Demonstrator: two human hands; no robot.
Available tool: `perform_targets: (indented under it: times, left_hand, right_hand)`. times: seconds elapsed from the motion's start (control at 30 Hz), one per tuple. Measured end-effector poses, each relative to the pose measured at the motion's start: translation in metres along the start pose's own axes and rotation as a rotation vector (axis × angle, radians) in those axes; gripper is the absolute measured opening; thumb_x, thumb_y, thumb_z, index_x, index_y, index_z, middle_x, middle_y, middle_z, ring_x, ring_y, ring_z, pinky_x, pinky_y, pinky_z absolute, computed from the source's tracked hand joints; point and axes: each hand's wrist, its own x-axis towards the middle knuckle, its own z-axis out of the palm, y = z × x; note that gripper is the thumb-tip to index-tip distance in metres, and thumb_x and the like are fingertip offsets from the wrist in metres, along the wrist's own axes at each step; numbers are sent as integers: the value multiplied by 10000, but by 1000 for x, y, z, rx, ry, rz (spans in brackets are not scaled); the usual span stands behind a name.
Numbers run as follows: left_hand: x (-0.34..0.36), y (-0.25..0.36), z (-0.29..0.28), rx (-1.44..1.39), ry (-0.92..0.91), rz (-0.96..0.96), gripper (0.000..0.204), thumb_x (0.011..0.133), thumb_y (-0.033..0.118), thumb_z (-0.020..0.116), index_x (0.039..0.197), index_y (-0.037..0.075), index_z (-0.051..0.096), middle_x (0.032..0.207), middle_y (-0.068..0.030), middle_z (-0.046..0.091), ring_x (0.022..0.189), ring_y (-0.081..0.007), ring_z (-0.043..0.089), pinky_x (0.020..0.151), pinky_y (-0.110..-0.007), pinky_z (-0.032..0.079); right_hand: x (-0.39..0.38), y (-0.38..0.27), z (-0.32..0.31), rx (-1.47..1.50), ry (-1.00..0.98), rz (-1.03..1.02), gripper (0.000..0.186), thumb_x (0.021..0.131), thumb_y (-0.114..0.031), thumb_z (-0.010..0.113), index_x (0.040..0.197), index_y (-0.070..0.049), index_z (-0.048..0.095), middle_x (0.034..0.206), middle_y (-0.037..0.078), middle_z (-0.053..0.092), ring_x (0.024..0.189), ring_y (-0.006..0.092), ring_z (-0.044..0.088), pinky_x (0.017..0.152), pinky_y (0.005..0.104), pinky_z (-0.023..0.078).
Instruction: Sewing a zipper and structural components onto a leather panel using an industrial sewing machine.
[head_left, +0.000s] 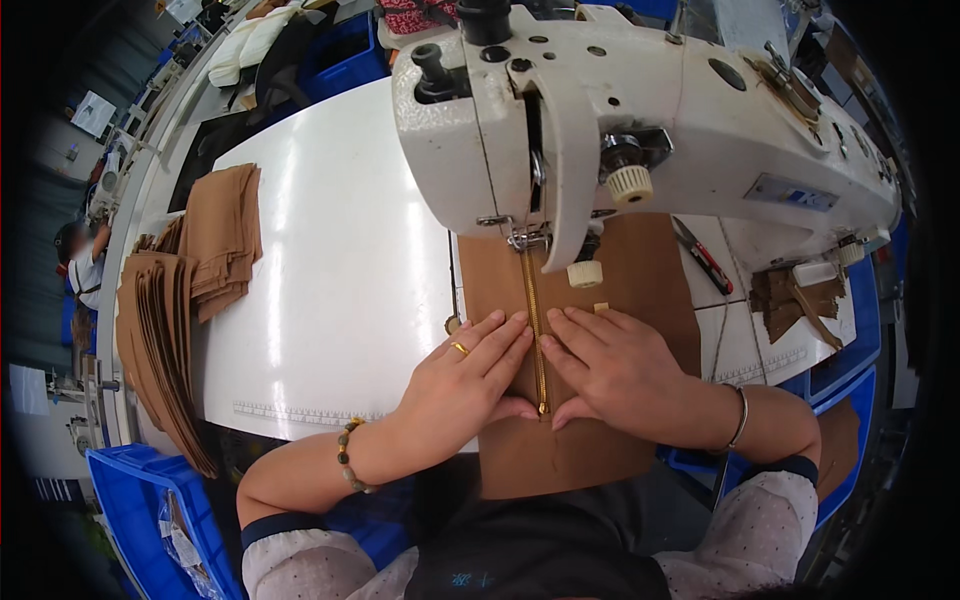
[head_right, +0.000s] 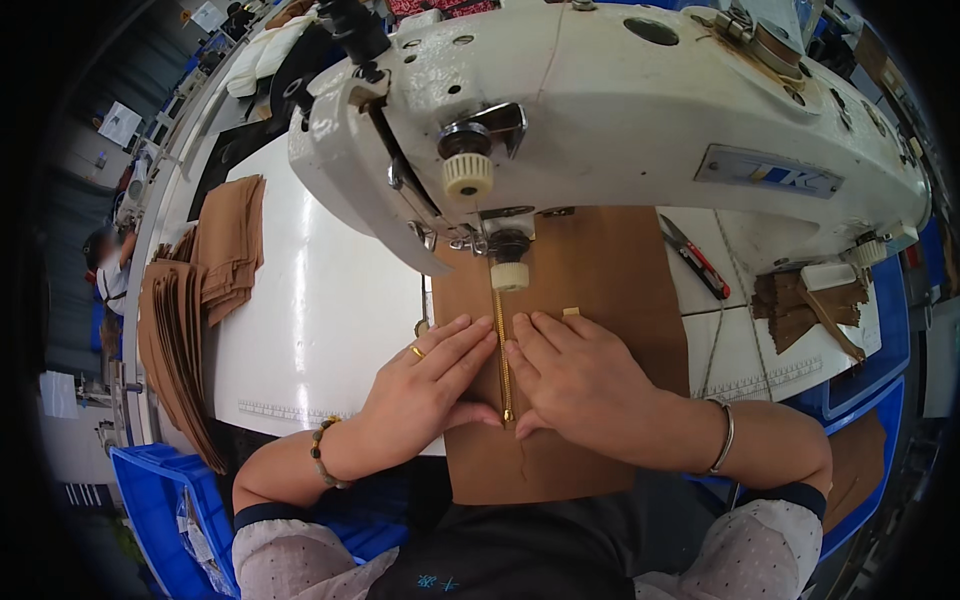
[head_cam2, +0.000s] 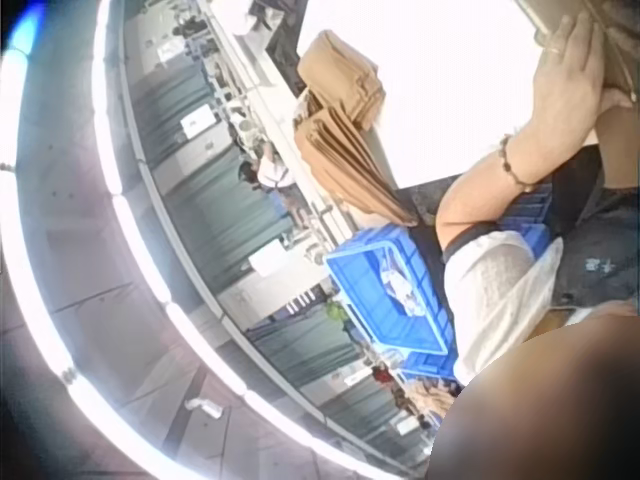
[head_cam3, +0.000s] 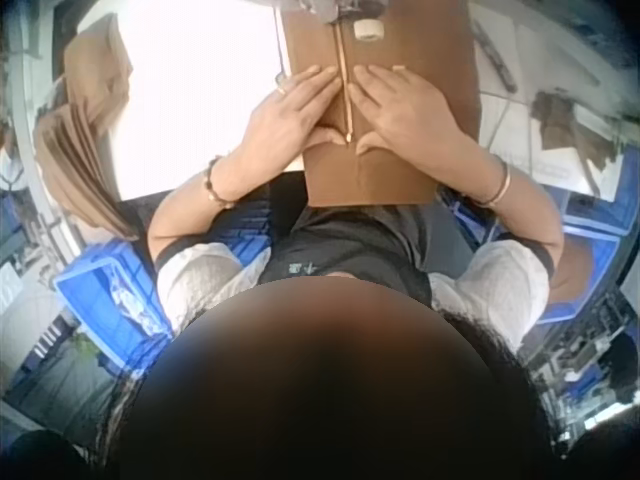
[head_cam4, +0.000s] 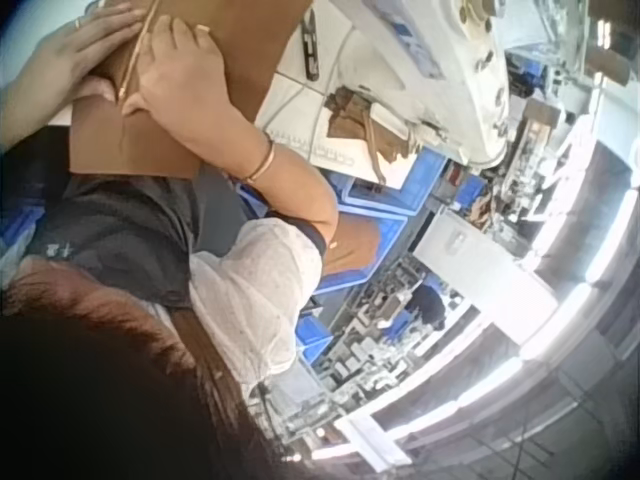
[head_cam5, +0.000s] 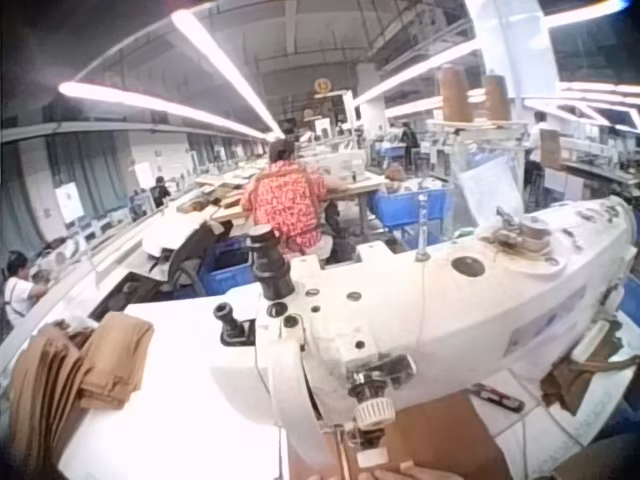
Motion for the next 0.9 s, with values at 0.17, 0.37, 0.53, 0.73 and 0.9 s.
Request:
perform_targets:
  times: [0.17, 0.37, 0.53, 0.73, 0.9]
  left_hand:
    - [9, -9, 0, 3, 26, 37, 793, 718, 424, 826, 1349, -13, 628, 1423, -149, 607, 1289, -332, 600, 1056, -413, 522]
    - [26, -24, -3, 11, 57, 54, 784, 700, 420, 832, 1318, -26, 646, 1356, -147, 639, 1230, -335, 622, 1040, -409, 523]
    - [37, -34, -5, -10, 24, 2, 755, 733, 449, 802, 1285, -45, 656, 1313, -148, 632, 1232, -298, 618, 1095, -450, 475]
    - [45, -45, -2, 8, 75, -9, 741, 734, 446, 810, 1276, -39, 670, 1324, -136, 618, 1231, -301, 617, 1044, -400, 513]
    - [43, -47, 0, -1, 117, -10, 712, 754, 433, 813, 1277, -31, 677, 1333, -136, 620, 1243, -310, 613, 1025, -370, 528]
  right_hand:
    - [4, 6, 2, 0, -5, 17, 801, 732, -579, 735, 1263, 19, 677, 1356, 212, 631, 1242, 331, 627, 1035, 458, 505]
    - [16, 22, 7, 49, 37, 24, 830, 669, -547, 791, 1235, 50, 682, 1219, 171, 671, 1256, 310, 605, 1061, 457, 487]
    - [26, 34, 14, 45, 85, 55, 754, 678, -543, 793, 1185, 11, 718, 1125, 157, 682, 1217, 318, 616, 1063, 473, 478]
    - [30, 47, 19, 55, 149, 67, 635, 700, -550, 782, 1053, -23, 751, 1034, 147, 668, 1179, 340, 618, 1090, 489, 447]
    - [30, 48, 21, 50, 144, 63, 612, 725, -548, 770, 1036, -22, 744, 972, 127, 635, 1131, 329, 602, 1108, 500, 421]
